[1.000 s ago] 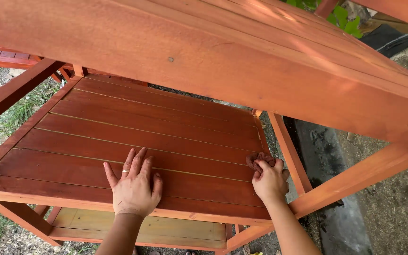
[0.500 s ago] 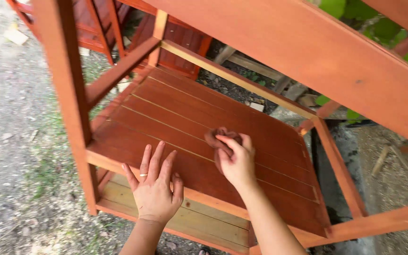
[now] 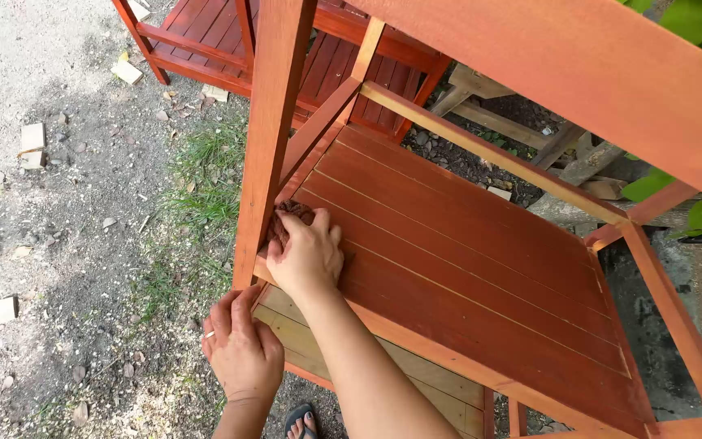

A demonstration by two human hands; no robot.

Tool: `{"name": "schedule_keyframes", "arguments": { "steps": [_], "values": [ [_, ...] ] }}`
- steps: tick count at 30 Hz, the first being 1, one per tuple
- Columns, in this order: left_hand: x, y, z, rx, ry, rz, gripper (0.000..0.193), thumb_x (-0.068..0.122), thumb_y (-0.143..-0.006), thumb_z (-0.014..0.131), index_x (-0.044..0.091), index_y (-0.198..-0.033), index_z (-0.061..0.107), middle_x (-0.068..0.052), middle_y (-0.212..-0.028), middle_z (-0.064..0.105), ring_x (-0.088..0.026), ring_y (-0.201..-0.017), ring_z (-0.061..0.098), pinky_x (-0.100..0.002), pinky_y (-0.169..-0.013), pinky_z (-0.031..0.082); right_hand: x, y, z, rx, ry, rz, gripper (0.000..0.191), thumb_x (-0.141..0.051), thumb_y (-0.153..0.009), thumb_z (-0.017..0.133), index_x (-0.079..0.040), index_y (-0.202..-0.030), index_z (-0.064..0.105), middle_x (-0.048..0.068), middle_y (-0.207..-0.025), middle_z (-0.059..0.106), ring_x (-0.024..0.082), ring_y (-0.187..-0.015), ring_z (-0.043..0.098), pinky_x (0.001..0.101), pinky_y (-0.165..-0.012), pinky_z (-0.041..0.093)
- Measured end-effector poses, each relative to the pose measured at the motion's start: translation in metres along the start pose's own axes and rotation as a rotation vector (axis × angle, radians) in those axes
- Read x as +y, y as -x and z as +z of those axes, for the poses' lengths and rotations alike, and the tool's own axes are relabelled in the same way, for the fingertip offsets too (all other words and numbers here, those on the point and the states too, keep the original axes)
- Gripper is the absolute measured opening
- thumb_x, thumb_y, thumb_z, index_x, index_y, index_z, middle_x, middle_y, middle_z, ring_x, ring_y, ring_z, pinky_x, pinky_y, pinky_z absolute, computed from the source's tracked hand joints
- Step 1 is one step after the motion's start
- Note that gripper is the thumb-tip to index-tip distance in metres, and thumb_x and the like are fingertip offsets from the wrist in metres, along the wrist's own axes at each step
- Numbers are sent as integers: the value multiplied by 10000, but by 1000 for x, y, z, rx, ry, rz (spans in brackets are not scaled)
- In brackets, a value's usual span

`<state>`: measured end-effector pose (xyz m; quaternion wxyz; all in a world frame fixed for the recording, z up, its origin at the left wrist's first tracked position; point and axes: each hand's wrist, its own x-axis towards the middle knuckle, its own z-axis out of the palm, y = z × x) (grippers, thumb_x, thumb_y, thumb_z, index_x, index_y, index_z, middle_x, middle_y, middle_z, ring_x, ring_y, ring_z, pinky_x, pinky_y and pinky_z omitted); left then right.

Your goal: The person wipes the surface of a wooden shelving unit with a brown cloth. They move the cloth back and forth across the slats and edges of the shelf, covering the entire surface area.

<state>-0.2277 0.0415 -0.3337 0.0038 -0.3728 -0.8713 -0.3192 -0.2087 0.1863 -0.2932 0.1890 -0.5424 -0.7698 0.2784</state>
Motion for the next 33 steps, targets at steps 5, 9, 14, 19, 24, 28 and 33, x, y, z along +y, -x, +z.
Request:
{"name": "schedule_keyframes", "arguments": {
  "steps": [5, 9, 14, 19, 24, 28, 33],
  "values": [
    [24, 9, 13, -32, 58, -44, 496, 30, -773, 546, 198, -1228, 648, -39, -1256, 599, -303, -1170, 547, -495, -988, 399, -5, -10, -4, -43, 110, 24, 455, -233, -763, 759, -298, -1212, 738, 119, -1277, 490, 401, -1123, 511, 561, -858, 518],
    [37, 13, 20, 32, 144, -167, 485, 7, -777, 515, 165, -1216, 650, -72, -1224, 601, -324, -1168, 580, -501, -967, 439, 2, -5, -7, -16, 106, 6, 425, -248, -768, 768, -293, -1190, 743, 115, -1260, 494, 400, -1129, 505, 564, -852, 511],
    [44, 21, 18, 67, 319, -276, 469, -22, -784, 449, 144, -1160, 675, -79, -1255, 611, -308, -1154, 620, -466, -963, 499, 46, 21, -37, -4, 118, 59, 426, -227, -778, 765, -305, -1195, 735, 104, -1286, 486, 394, -1135, 508, 554, -867, 511],
    [85, 39, 29, 59, 196, -42, 426, -31, -768, 510, 150, -1105, 698, -74, -1279, 611, -321, -1281, 537, -498, -989, 401, 101, 53, -89, 12, 159, 117, 459, -208, -771, 772, -335, -1211, 727, 104, -1345, 459, 393, -1153, 509, 543, -884, 509],
    [143, 64, 57, -75, 216, 84, 470, 19, -754, 560, 190, -1176, 681, -33, -1262, 611, -272, -1246, 543, -512, -1079, 321, 172, 87, -136, 39, 202, 173, 482, -210, -748, 789, -348, -1205, 728, 99, -1364, 456, 388, -1151, 524, 526, -886, 526],
    [180, 84, 84, -152, 195, 214, 477, 57, -781, 578, 198, -1232, 647, -32, -1290, 606, -253, -1208, 550, -529, -1100, 295, 239, 119, -172, 70, 260, 216, 501, -202, -722, 784, -352, -1196, 721, 99, -1380, 460, 381, -1152, 540, 515, -841, 556],
    [204, 107, 116, -287, 68, 448, 464, 185, -793, 602, 186, -1256, 633, -2, -1319, 585, -232, -1260, 524, -539, -1169, 218, 328, 166, -244, 181, 373, 342, 487, -227, -717, 771, -379, -1177, 724, 70, -1338, 498, 374, -1145, 559, 494, -819, 589]
  ]
}}
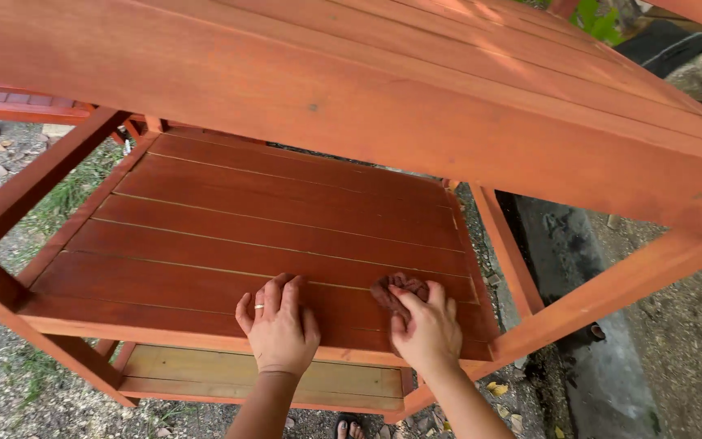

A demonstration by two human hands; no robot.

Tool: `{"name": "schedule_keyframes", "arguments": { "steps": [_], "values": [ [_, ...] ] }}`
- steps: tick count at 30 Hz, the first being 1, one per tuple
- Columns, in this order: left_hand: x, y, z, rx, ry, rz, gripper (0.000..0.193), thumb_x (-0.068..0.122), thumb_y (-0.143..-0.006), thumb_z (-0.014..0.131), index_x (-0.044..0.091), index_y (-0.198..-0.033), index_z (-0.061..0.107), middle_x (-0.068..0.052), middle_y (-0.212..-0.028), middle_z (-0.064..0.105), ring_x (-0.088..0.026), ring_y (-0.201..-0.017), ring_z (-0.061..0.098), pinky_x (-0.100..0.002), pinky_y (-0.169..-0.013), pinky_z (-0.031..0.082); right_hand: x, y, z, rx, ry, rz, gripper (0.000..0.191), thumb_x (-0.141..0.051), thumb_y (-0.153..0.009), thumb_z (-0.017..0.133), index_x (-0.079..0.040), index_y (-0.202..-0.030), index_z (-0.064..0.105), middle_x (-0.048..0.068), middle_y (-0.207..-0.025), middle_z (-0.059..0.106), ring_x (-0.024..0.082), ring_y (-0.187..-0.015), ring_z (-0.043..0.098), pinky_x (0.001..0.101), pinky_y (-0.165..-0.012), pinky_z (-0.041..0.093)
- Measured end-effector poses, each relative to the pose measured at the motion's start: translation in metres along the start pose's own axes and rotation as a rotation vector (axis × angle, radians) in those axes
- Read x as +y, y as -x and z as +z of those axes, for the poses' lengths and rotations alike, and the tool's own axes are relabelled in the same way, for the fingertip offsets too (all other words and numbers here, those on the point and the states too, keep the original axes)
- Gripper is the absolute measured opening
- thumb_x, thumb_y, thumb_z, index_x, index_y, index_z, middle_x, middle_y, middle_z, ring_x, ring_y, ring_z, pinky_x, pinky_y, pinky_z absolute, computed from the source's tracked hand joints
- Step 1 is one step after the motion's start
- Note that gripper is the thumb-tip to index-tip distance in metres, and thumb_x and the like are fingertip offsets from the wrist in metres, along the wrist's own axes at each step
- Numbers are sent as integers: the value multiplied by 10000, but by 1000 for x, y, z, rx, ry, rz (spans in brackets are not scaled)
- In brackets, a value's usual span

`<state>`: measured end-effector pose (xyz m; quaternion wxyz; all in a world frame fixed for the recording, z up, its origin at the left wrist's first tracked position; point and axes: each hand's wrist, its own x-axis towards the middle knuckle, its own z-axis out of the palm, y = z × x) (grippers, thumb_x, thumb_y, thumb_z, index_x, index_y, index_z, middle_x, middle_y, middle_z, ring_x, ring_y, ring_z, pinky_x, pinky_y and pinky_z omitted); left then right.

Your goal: The person wipes the surface of a wooden shelving unit with a brown cloth. They move the cloth back and forth across the slats and edges of the shelf, covering the entire surface area.

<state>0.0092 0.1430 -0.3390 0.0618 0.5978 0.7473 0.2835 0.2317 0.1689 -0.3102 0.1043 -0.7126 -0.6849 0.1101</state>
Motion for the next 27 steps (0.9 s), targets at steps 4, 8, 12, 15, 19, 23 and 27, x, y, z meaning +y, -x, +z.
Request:
{"name": "schedule_keyframes", "arguments": {
  "steps": [4, 8, 12, 15, 19, 23, 27],
  "values": [
    [6, 5, 9, -44, -108, -26, 488, 261, -818, 593, 200, -1302, 618, 27, -1377, 556, -225, -1299, 498, -560, -1184, 158, 67, -1, -17, 47, 154, 97, 500, -218, -744, 762, -348, -1223, 704, 102, -1315, 489, 419, -1151, 544, 501, -824, 590],
    [10, 7, 5, -86, -148, -63, 527, 270, -815, 579, 239, -1340, 593, 51, -1387, 549, -204, -1345, 473, -585, -1197, 132, 74, 3, -10, 17, 177, 180, 490, -195, -752, 752, -346, -1215, 697, 106, -1364, 466, 442, -1141, 533, 494, -826, 594],
    [16, 5, 3, -110, -192, -97, 527, 281, -827, 556, 261, -1353, 580, 47, -1426, 528, -198, -1377, 443, -608, -1196, 108, 69, 4, -10, 31, 163, 168, 497, -193, -753, 752, -328, -1227, 691, 123, -1378, 453, 451, -1113, 532, 493, -879, 574],
    [15, 4, 6, -110, -179, -101, 534, 292, -832, 545, 249, -1363, 567, 26, -1443, 511, -210, -1397, 419, -634, -1188, 77, 74, 0, -16, -12, 42, 196, 466, -179, -764, 751, -344, -1199, 714, 94, -1366, 469, 418, -1153, 525, 500, -954, 534],
    [12, 0, 11, -124, -156, -122, 545, 297, -855, 525, 222, -1395, 532, -3, -1466, 491, -226, -1427, 390, -655, -1192, 37, 81, -13, -17, 162, -30, -38, 498, -171, -765, 738, -312, -1241, 699, 100, -1396, 481, 435, -1185, 517, 515, -979, 513],
    [13, -10, 15, -135, -183, -117, 574, 310, -851, 519, 209, -1416, 503, -18, -1474, 476, -235, -1432, 371, -665, -1195, 8, 87, -33, -7, 96, 140, 52, 448, -184, -820, 726, -323, -1244, 671, 95, -1406, 440, 436, -1235, 473, 551, -967, 497],
    [15, -22, 16, -134, -178, -98, 573, 309, -846, 516, 211, -1411, 499, -26, -1479, 470, -233, -1441, 361, -665, -1193, 3, 94, -50, 5, -74, 174, 252, 452, -187, -851, 697, -339, -1272, 635, 87, -1422, 429, 457, -1239, 455, 562, -966, 515]
  ]
}}
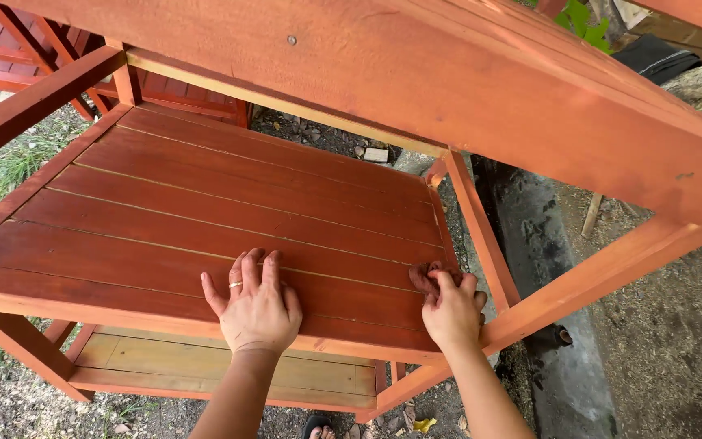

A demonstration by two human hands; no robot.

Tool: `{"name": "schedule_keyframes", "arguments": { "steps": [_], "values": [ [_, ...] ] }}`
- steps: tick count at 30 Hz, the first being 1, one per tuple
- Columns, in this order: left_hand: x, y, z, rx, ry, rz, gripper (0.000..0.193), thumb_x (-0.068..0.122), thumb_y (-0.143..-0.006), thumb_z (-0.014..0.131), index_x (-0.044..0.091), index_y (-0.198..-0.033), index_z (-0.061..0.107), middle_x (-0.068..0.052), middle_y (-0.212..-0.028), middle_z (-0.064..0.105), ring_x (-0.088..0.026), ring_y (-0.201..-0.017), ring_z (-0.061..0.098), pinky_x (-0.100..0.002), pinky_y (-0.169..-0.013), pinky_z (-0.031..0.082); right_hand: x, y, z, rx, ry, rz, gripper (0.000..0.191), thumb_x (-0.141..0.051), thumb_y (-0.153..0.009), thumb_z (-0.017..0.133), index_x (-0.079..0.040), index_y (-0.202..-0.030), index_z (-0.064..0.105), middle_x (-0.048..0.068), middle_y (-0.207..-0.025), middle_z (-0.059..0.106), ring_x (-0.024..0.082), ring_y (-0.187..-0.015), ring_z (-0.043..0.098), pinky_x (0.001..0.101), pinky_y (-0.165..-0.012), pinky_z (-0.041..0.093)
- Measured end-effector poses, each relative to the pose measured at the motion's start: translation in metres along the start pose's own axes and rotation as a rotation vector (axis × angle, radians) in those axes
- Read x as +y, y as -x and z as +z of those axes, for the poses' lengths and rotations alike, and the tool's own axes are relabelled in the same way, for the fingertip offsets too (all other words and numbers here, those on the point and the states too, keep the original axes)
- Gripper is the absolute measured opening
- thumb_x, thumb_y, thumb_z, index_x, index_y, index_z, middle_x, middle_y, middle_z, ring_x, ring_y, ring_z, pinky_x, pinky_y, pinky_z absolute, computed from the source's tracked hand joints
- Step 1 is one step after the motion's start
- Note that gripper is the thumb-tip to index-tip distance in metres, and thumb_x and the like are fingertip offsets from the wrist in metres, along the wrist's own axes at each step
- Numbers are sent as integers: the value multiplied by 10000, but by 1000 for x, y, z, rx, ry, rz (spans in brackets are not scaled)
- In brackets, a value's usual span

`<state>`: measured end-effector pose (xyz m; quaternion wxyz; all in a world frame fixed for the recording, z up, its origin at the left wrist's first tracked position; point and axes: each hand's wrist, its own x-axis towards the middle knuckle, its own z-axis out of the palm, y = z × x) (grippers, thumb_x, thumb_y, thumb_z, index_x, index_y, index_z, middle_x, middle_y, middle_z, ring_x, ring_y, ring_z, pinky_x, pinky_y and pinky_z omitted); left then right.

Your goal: The person wipes the surface of a wooden shelving unit with a brown cloth. They move the cloth back and forth across the slats and edges of the shelf, covering the entire surface area.

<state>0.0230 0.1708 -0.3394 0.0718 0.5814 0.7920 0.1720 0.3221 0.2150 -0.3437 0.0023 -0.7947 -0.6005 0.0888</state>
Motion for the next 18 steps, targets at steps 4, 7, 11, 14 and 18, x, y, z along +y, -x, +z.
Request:
{"name": "schedule_keyframes", "arguments": {
  "steps": [4, 7, 11, 14, 18],
  "values": [
    [1, -3, -1, -24, 22, 9, 592, 303, -824, 523, 243, -1412, 501, -11, -1482, 466, -226, -1431, 364, -649, -1193, 19, -10, -7, 3, 27, -88, -7, 438, -177, -814, 708, -331, -1220, 648, 104, -1433, 411, 474, -1257, 428, 592, -930, 523],
    [1, -3, -2, 39, 65, 27, 585, 298, -836, 521, 240, -1418, 511, -9, -1474, 484, -226, -1419, 396, -638, -1214, 37, -44, 9, 4, 40, -63, -16, 452, -180, -794, 725, -355, -1207, 663, 94, -1446, 408, 477, -1257, 422, 650, -909, 488],
    [0, -2, -7, 175, 186, 57, 545, 245, -839, 552, 205, -1382, 575, -29, -1424, 541, -234, -1355, 476, -588, -1205, 168, -116, 35, 4, -2, -162, -65, 462, -180, -790, 713, -364, -1210, 656, 86, -1438, 422, 463, -1248, 437, 670, -855, 501],
    [-11, 0, -17, 328, 485, 70, 491, 141, -865, 554, 132, -1355, 595, -102, -1415, 562, -299, -1325, 519, -514, -1194, 315, -180, 59, 14, -16, -261, -183, 503, -143, -773, 725, -349, -1224, 639, 95, -1405, 438, 456, -1222, 452, 686, -842, 484],
    [-48, 11, -40, 549, 711, 17, 468, 33, -892, 523, 24, -1359, 557, -214, -1410, 535, -390, -1347, 520, -499, -1178, 408, -262, 84, 26, -9, -455, -316, 527, -104, -751, 732, -336, -1216, 646, 94, -1389, 470, 463, -1217, 456, 679, -821, 480]
  ]
}}
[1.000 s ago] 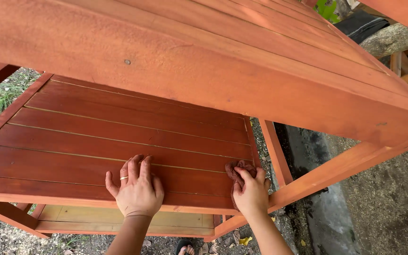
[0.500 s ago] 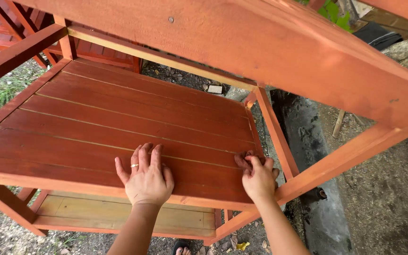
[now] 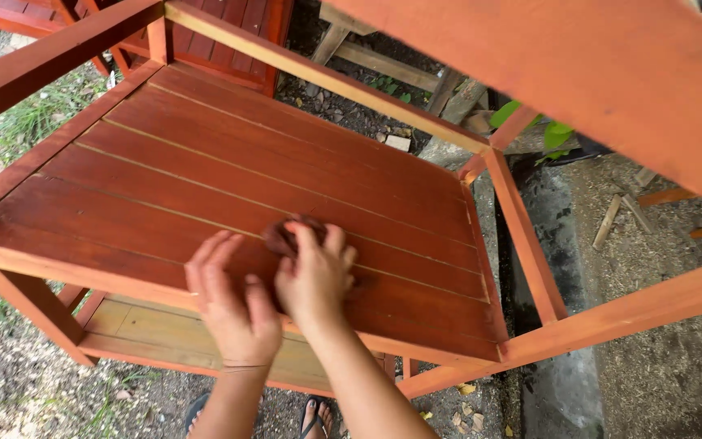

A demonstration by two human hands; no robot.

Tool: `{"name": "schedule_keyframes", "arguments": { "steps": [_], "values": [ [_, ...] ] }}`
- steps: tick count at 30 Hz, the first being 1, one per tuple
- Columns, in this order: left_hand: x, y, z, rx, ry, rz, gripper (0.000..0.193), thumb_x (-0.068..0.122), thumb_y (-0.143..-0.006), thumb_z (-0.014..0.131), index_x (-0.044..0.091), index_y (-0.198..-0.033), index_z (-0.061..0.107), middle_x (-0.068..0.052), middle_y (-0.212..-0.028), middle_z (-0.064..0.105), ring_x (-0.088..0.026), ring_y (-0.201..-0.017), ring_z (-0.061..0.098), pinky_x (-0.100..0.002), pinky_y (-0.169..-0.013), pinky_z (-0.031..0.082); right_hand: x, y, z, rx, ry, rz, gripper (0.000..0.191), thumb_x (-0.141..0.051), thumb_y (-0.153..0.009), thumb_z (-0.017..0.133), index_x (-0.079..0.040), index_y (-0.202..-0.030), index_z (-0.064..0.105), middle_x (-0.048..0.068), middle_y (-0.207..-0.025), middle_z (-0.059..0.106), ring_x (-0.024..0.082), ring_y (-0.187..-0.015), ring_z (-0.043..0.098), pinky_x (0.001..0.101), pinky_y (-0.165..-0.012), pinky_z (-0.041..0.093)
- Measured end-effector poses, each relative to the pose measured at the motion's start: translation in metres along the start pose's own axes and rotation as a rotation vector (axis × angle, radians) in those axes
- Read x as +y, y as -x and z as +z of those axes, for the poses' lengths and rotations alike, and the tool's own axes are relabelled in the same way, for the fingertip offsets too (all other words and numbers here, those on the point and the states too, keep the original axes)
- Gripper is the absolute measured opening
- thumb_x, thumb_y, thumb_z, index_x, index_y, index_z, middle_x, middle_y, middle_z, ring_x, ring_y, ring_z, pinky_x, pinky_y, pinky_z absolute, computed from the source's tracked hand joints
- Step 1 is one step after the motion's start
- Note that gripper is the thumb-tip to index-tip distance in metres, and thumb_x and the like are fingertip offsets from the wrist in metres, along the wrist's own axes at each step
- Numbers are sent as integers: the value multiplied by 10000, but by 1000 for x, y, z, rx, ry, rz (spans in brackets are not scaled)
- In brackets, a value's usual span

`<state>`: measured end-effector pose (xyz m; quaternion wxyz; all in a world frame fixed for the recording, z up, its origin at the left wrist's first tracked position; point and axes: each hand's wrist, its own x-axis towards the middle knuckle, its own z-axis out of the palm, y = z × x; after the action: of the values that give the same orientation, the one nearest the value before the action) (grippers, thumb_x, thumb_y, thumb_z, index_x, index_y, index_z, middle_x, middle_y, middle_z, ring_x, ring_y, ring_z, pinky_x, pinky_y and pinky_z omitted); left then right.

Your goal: The person wipes the surface of a wooden shelving unit with a brown cloth. They move the cloth back and forth across the slats and edges of the shelf, covering the entire surface area.

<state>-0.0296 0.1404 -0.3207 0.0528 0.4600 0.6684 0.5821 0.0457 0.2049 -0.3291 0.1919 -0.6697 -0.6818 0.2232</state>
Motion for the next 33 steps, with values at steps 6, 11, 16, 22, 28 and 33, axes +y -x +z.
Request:
{"name": "schedule_keyframes", "arguments": {
  "steps": [6, 11, 16, 22, 28, 33],
  "values": [
    [-25, -28, -54, 82, -120, 15, 411, 42, -982, 501, 13, -1390, 543, -238, -1435, 508, -389, -1354, 522, -486, -1155, 442, -83, 0, 34, -128, -192, -352, 479, -115, -786, 713, -320, -1218, 689, 93, -1359, 519, 439, -1215, 494, 656, -905, 455],
    [-16, -28, -23, 6, -190, 56, 429, 100, -919, 528, 76, -1344, 575, -168, -1400, 545, -375, -1359, 528, -535, -1208, 353, -18, 5, 10, -93, -173, -442, 382, -196, -783, 788, -277, -1150, 713, 81, -1366, 567, 429, -1190, 510, 562, -987, 468],
    [-2, -8, 24, -241, -398, -18, 474, 190, -885, 574, 160, -1358, 594, -56, -1430, 559, -301, -1338, 522, -604, -1249, 150, 121, -1, -71, 52, 66, -448, 537, 5, -658, 706, -218, -1147, 710, 178, -1340, 541, 441, -1156, 534, 535, -976, 476],
    [-4, -5, 35, -213, -493, -13, 469, 238, -890, 586, 180, -1355, 588, -50, -1437, 549, -283, -1346, 511, -610, -1245, 142, 258, -9, -141, 134, 323, -89, 489, -45, -727, 732, -249, -1169, 683, 187, -1358, 491, 479, -1156, 502, 554, -1002, 447],
    [-4, -5, 34, -249, -516, 0, 475, 238, -869, 591, 192, -1342, 592, -33, -1424, 550, -258, -1349, 506, -600, -1231, 140, 230, -3, -128, 227, 298, -159, 498, -47, -723, 729, -262, -1169, 674, 182, -1343, 503, 481, -1199, 502, 557, -997, 431],
    [-1, -8, 32, -174, -384, -32, 497, 209, -885, 570, 159, -1379, 580, -75, -1472, 523, -302, -1377, 486, -605, -1241, 154, 115, 10, -61, 132, 82, -342, 560, -28, -743, 709, -241, -1256, 638, 175, -1344, 518, 439, -1133, 526, 526, -970, 444]
  ]
}}
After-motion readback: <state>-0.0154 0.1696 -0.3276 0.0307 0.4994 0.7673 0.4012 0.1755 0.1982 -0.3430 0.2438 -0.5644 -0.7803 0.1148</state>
